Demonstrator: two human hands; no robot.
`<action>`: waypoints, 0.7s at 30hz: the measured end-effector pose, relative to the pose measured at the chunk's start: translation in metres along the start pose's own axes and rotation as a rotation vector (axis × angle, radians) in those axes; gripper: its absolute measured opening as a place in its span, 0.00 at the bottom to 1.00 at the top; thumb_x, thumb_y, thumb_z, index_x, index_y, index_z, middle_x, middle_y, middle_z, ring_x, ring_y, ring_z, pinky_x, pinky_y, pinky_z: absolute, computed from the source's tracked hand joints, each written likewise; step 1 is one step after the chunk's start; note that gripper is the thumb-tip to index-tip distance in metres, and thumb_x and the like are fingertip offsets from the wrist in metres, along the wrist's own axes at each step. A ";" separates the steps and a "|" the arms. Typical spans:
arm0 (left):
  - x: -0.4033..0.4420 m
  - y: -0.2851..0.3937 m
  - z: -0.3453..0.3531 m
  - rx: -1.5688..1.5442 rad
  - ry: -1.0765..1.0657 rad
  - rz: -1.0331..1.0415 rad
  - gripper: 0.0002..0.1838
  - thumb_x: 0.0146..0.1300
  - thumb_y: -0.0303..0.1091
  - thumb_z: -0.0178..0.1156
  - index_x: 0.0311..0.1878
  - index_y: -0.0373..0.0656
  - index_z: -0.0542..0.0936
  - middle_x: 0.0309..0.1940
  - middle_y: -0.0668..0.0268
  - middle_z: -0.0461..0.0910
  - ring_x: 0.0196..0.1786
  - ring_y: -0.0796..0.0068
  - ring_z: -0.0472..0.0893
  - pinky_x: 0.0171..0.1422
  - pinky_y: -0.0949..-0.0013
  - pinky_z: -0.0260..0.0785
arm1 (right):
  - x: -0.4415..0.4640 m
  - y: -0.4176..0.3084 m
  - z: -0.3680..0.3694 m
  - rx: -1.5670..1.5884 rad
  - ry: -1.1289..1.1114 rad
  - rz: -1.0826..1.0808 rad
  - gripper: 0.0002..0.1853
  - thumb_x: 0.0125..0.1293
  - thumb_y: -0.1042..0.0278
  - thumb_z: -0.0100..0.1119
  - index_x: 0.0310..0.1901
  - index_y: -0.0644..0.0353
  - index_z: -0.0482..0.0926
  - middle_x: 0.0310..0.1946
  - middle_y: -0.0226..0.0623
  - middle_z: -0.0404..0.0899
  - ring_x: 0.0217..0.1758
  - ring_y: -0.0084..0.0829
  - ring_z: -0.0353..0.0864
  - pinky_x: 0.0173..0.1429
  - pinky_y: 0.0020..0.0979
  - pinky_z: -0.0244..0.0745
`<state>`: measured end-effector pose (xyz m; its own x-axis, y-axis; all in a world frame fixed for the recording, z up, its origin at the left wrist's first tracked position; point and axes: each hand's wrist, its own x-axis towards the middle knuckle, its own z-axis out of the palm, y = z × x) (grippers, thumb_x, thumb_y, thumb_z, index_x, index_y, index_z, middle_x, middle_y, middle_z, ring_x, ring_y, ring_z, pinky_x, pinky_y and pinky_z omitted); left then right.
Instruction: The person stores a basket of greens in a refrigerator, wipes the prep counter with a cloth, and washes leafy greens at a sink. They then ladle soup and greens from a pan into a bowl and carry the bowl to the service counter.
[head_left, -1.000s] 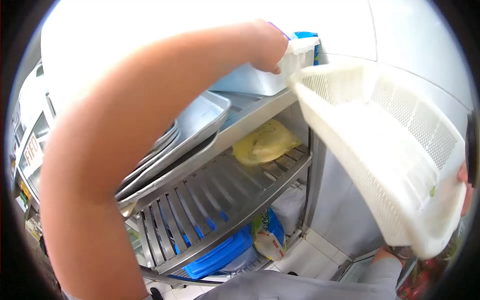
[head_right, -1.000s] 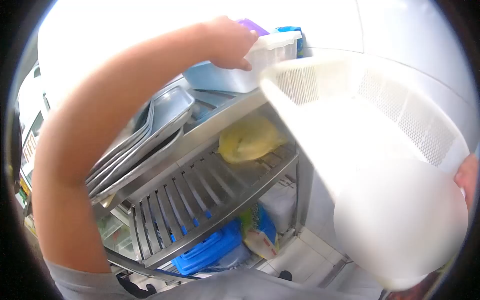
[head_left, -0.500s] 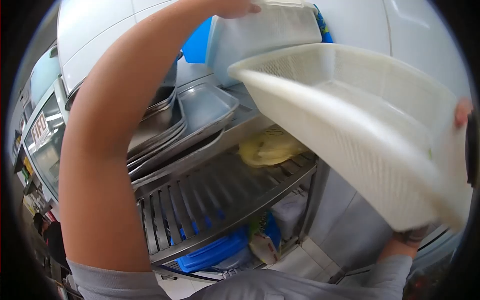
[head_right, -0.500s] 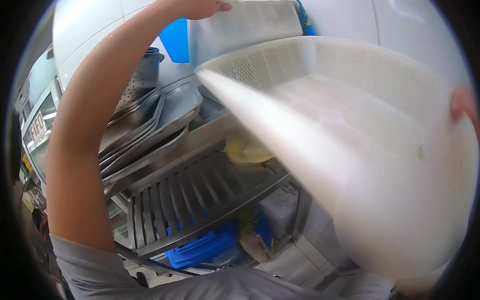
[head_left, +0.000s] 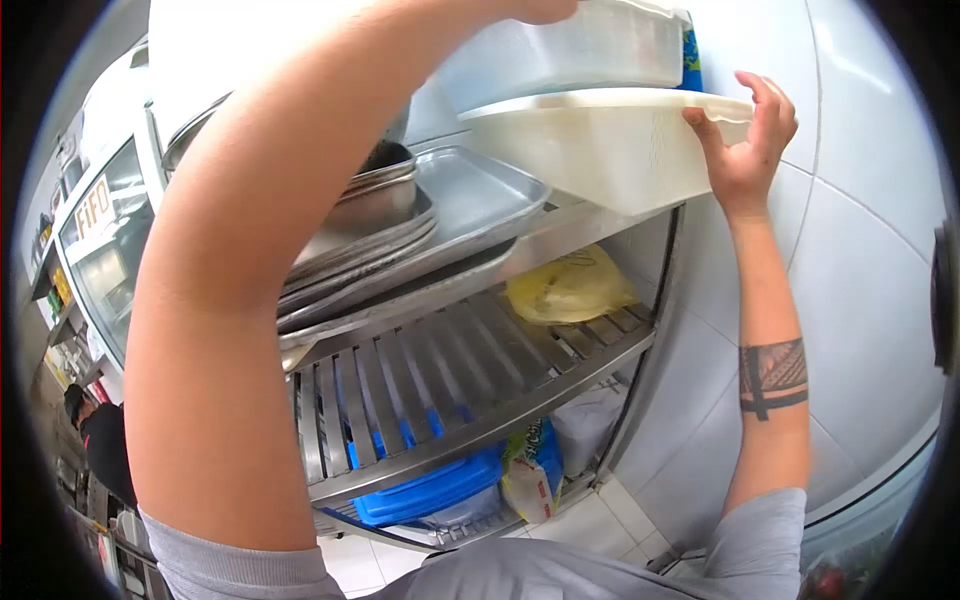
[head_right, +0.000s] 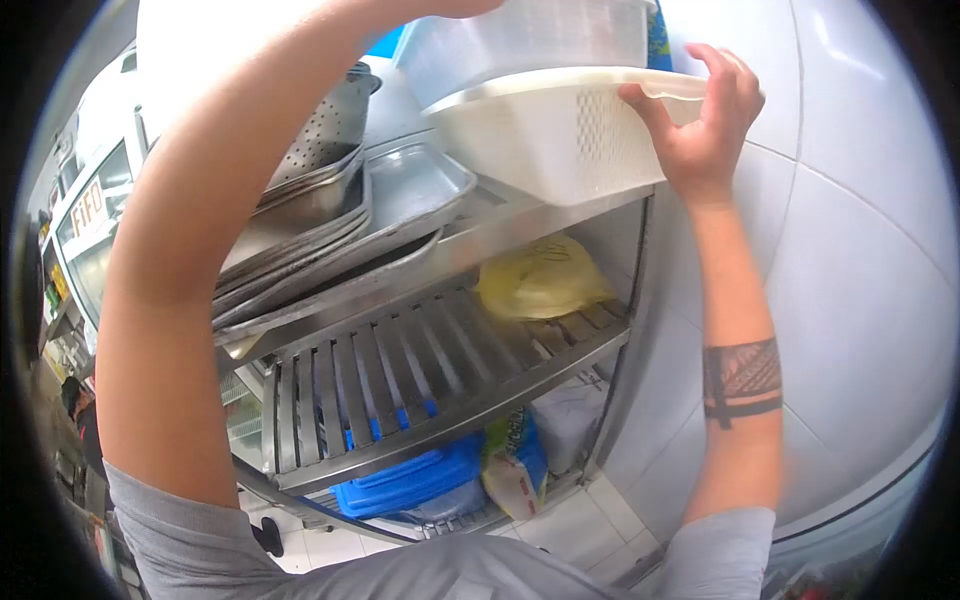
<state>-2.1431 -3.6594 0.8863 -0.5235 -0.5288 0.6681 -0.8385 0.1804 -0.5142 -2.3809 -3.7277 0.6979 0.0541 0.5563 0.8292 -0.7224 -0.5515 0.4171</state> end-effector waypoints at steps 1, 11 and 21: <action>-0.002 0.003 0.001 0.008 -0.007 -0.005 0.18 0.73 0.37 0.58 0.48 0.26 0.82 0.49 0.36 0.83 0.57 0.38 0.82 0.62 0.47 0.74 | -0.017 -0.010 0.011 -0.050 -0.060 0.297 0.42 0.56 0.35 0.77 0.57 0.63 0.74 0.53 0.44 0.74 0.58 0.40 0.72 0.58 0.40 0.73; -0.013 0.053 0.023 -0.046 -0.360 0.053 0.17 0.66 0.29 0.53 0.50 0.31 0.85 0.55 0.39 0.82 0.61 0.42 0.81 0.64 0.46 0.74 | -0.035 -0.056 0.034 0.160 -0.336 1.053 0.52 0.59 0.44 0.77 0.70 0.73 0.57 0.66 0.65 0.63 0.69 0.56 0.68 0.69 0.48 0.72; -0.058 0.037 -0.062 0.012 0.098 0.214 0.18 0.69 0.39 0.56 0.49 0.32 0.83 0.51 0.40 0.82 0.58 0.39 0.81 0.65 0.43 0.71 | -0.102 -0.076 -0.001 0.138 -0.324 0.714 0.29 0.75 0.67 0.61 0.71 0.70 0.65 0.71 0.52 0.65 0.70 0.42 0.76 0.73 0.40 0.70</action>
<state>-2.1532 -3.5708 0.8618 -0.7019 -0.3965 0.5917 -0.7051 0.2692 -0.6560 -2.3326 -3.7420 0.5815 -0.1762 -0.1575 0.9717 -0.5673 -0.7904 -0.2310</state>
